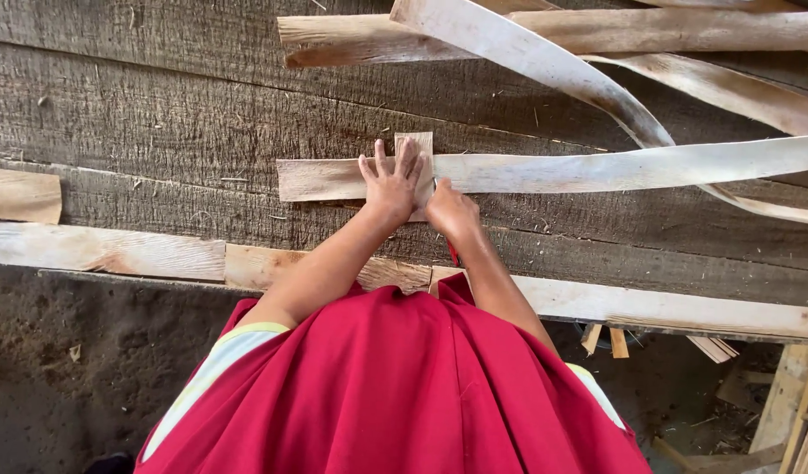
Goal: The person splits a long piece of wood into thin strips using a red utility knife. They then use a small rectangular piece of wood as a guide to cut the strips into shorter segments on a wooden workbench.
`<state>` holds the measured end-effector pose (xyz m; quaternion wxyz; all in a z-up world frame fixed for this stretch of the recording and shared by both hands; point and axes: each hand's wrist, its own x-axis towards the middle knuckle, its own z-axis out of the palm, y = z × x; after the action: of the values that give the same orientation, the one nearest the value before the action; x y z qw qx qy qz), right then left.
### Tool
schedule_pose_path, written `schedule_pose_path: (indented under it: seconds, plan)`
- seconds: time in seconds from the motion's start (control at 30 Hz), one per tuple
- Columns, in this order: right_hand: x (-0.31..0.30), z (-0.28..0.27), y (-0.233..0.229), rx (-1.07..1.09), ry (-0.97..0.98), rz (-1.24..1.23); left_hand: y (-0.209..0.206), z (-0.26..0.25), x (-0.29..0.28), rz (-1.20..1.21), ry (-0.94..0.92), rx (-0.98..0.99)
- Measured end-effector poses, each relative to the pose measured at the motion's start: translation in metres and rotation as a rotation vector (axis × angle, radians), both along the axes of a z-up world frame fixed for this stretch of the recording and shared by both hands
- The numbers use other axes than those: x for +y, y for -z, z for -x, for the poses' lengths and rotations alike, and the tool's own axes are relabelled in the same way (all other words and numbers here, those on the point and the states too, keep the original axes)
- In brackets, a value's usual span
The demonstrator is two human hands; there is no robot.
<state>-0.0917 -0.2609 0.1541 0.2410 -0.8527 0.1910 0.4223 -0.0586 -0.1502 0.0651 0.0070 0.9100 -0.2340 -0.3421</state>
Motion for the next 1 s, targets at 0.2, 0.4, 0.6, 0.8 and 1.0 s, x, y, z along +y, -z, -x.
schedule_pose_path:
  seconds: [0.2, 0.4, 0.6, 0.8, 1.0]
  plan:
    - [0.002, 0.026, -0.023, 0.005, 0.013, -0.043, -0.012, 0.001, 0.003, 0.009, 0.023, -0.051]
    - [-0.001, 0.020, -0.027, -0.029, 0.080, -0.002, -0.022, 0.003, 0.004, 0.008, 0.028, -0.038]
    - [-0.008, -0.014, 0.015, -0.150, 0.056, 0.072, -0.017, 0.002, 0.004, 0.023, 0.024, -0.043]
    - [-0.011, -0.022, 0.049, -0.136, 0.019, 0.074, -0.006, 0.000, 0.004, 0.015, 0.019, -0.037]
    - [-0.014, -0.031, 0.032, -0.049, -0.025, 0.048, -0.011, -0.001, 0.003, -0.012, 0.019, -0.022]
